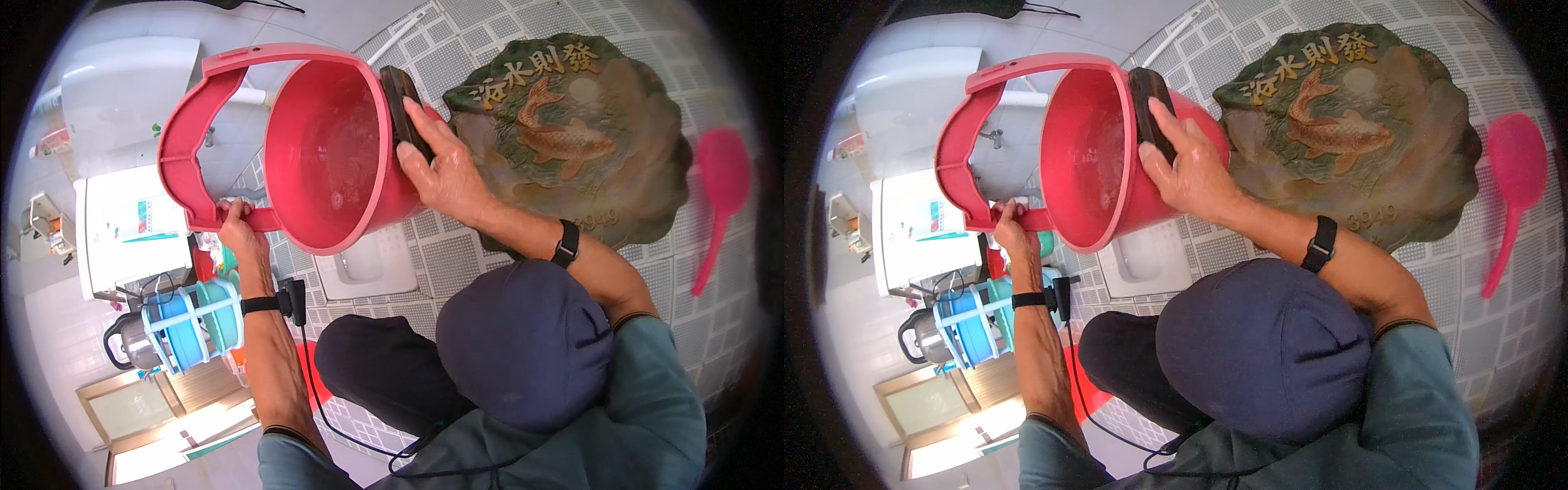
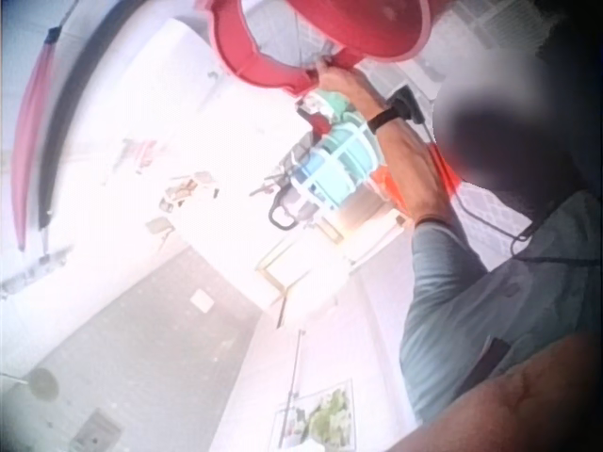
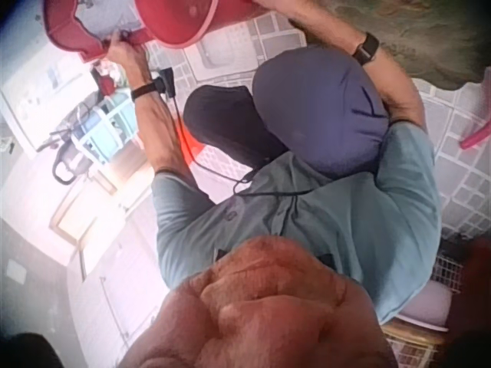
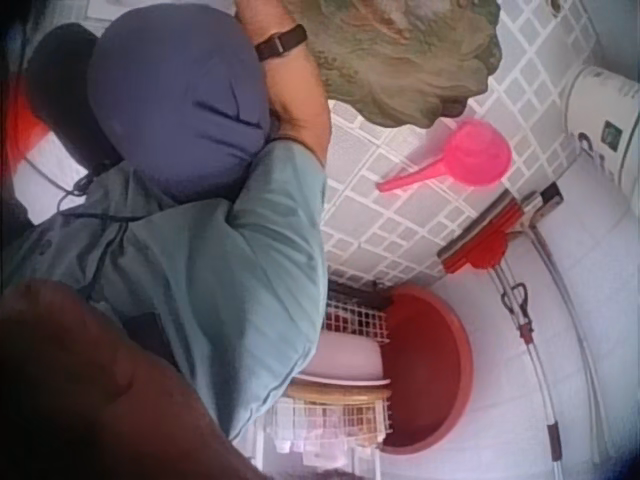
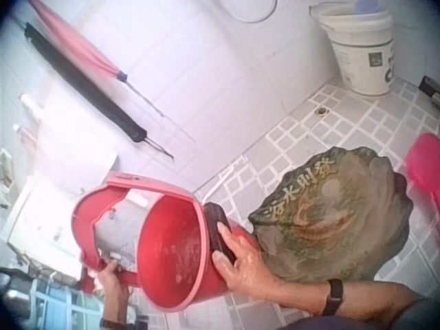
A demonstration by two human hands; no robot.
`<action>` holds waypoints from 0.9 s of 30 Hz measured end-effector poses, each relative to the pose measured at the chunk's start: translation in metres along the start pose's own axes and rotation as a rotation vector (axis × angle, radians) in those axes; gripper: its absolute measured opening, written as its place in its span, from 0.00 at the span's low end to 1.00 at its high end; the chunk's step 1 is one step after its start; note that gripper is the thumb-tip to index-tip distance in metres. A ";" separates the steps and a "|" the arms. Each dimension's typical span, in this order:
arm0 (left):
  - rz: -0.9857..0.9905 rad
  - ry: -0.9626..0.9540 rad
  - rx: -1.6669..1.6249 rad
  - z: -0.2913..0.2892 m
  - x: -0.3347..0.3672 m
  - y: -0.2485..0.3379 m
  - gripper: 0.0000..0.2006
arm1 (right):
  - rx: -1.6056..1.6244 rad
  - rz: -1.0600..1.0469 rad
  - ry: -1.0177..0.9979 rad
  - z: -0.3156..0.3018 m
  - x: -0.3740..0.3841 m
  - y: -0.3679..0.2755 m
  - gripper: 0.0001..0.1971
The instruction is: The person sits on the floor and repeatedly scrubs a live fish with a brush inside a pink bucket of water. They use a pink scoop to pour water over the fish and rinse the bucket, then drain the water into a floor drain.
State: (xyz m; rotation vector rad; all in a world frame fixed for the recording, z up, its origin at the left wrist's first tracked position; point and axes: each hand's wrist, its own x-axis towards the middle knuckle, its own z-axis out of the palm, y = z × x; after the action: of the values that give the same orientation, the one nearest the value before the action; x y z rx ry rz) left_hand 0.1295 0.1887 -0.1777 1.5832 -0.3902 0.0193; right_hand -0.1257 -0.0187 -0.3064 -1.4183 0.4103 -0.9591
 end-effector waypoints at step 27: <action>0.060 0.024 0.017 -0.017 0.014 -0.009 0.13 | -0.138 0.511 -0.239 0.012 -0.040 -0.045 0.31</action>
State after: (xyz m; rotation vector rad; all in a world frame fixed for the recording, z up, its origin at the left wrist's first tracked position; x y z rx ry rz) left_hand 0.1491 0.2014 -0.1816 1.5866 -0.4200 0.0881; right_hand -0.1537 0.0250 -0.2737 -1.4341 0.6298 -0.3494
